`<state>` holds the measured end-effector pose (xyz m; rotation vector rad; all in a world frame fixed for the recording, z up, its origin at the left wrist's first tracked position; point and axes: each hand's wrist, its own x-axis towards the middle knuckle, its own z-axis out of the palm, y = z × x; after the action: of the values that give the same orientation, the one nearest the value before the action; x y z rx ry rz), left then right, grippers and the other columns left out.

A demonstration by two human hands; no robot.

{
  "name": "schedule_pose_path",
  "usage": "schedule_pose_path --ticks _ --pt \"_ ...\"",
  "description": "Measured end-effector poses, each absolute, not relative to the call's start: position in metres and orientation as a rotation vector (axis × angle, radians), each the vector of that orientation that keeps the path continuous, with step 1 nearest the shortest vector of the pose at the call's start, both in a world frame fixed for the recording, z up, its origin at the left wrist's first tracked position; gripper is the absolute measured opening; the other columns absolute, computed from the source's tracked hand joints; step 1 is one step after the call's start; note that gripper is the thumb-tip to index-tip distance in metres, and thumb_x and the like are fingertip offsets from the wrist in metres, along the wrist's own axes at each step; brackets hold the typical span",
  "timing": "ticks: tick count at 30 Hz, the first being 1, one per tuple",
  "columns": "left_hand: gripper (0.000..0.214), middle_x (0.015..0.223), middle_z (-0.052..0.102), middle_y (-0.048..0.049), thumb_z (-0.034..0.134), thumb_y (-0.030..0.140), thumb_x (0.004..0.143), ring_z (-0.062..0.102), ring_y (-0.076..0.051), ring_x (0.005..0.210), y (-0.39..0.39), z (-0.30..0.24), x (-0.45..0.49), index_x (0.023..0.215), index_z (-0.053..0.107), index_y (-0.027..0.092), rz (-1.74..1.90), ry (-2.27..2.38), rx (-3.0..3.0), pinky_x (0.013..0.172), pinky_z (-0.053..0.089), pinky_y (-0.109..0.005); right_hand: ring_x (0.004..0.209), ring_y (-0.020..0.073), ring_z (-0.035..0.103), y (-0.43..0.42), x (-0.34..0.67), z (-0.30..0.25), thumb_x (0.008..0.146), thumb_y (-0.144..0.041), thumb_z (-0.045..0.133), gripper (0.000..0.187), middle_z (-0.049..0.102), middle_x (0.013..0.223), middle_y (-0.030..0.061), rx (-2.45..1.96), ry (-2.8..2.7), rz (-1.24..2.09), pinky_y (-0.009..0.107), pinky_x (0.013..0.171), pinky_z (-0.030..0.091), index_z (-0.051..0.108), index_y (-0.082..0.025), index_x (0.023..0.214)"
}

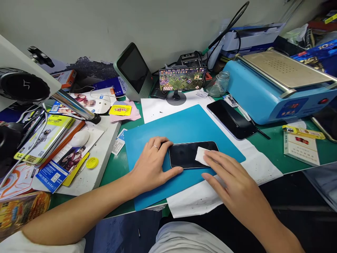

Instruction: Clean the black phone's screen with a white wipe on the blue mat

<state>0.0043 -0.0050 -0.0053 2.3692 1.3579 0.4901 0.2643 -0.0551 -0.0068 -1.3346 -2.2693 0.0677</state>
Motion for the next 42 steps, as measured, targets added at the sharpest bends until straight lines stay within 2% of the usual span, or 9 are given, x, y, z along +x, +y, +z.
schedule_pose_path --ticks 8,12,14,16,19,22,29,37,42 --pt "0.070 0.136 0.052 -0.0127 0.072 0.063 0.086 0.047 -0.035 0.127 -0.005 -0.005 0.004 0.136 0.049 0.021 0.495 1.362 2.361 0.106 0.046 -0.054 0.135 0.0288 0.055 -0.071 0.264 -0.018 0.099 -0.027 0.059 0.050 0.063 0.141 0.0144 -1.291 -2.300 -0.002 0.049 0.114 0.043 0.049 -0.016 0.147" --pt "0.087 0.134 0.053 -0.0141 0.070 0.079 0.076 0.049 -0.035 0.124 -0.005 -0.006 0.004 0.136 0.051 0.019 0.539 1.343 2.356 0.106 0.046 -0.054 0.135 0.0275 0.057 -0.074 0.249 -0.018 0.100 -0.028 0.057 0.046 0.063 0.142 0.0140 -1.232 -2.367 -0.035 0.049 0.117 0.040 0.052 -0.013 0.143" --pt "0.095 0.134 0.053 -0.0149 0.061 0.089 0.072 0.048 -0.036 0.124 -0.004 -0.006 0.004 0.136 0.051 0.019 0.566 1.323 2.338 0.106 0.044 -0.055 0.134 0.0275 0.058 -0.071 0.238 -0.015 0.101 -0.027 0.055 0.043 0.064 0.141 0.0140 -1.198 -2.408 -0.031 0.049 0.116 0.043 0.055 -0.011 0.140" --pt "0.097 0.134 0.054 -0.0156 0.041 0.094 0.078 0.048 -0.036 0.124 -0.004 -0.006 0.002 0.137 0.052 0.018 0.594 1.286 2.312 0.107 0.042 -0.055 0.133 0.0269 0.059 -0.068 0.226 -0.011 0.102 -0.026 0.053 0.039 0.064 0.141 0.0119 -1.168 -2.442 -0.007 0.049 0.114 0.045 0.059 -0.012 0.137" --pt "0.099 0.135 0.054 -0.0165 0.009 0.089 0.087 0.048 -0.034 0.124 -0.005 -0.004 0.000 0.138 0.055 0.017 0.633 1.232 2.280 0.108 0.040 -0.055 0.132 0.0253 0.059 -0.064 0.211 -0.008 0.102 -0.025 0.052 0.036 0.063 0.142 0.0083 -1.139 -2.468 0.039 0.047 0.112 0.049 0.063 -0.015 0.135" --pt "0.102 0.135 0.055 -0.0164 0.000 0.087 0.087 0.049 -0.034 0.124 -0.006 -0.005 -0.002 0.137 0.057 0.018 0.662 1.222 2.250 0.109 0.040 -0.054 0.136 0.0246 0.057 -0.059 0.199 -0.009 0.103 -0.026 0.049 0.038 0.060 0.145 0.0090 -1.126 -2.478 0.055 0.044 0.112 0.050 0.062 -0.012 0.136" --pt "0.094 0.156 0.035 -0.0191 0.003 0.083 0.092 0.044 -0.033 0.137 -0.008 -0.011 -0.003 0.162 0.014 0.021 0.878 1.195 2.142 0.114 0.036 -0.054 0.138 0.0306 0.053 -0.035 0.181 -0.003 0.104 -0.039 0.047 0.054 0.055 0.148 0.0194 -1.241 -2.519 0.036 0.046 0.114 0.048 0.056 -0.002 0.142" --pt "0.103 0.150 0.046 -0.0186 0.002 0.087 0.087 0.045 -0.036 0.134 -0.008 -0.005 -0.003 0.156 0.034 0.018 0.713 1.259 2.173 0.113 0.034 -0.055 0.138 0.0307 0.054 -0.025 0.224 -0.002 0.105 -0.041 0.043 0.050 0.057 0.147 0.0178 -1.364 -2.448 0.018 0.051 0.112 0.048 0.056 -0.008 0.141" --pt "0.100 0.139 0.054 -0.0167 0.002 0.085 0.090 0.048 -0.036 0.126 -0.008 -0.004 -0.002 0.149 0.046 0.017 0.623 1.275 2.217 0.106 0.039 -0.055 0.143 0.0297 0.047 -0.025 0.267 -0.007 0.107 -0.041 0.038 0.050 0.053 0.152 0.0133 -1.453 -2.430 0.070 0.055 0.114 0.044 0.049 -0.014 0.147"
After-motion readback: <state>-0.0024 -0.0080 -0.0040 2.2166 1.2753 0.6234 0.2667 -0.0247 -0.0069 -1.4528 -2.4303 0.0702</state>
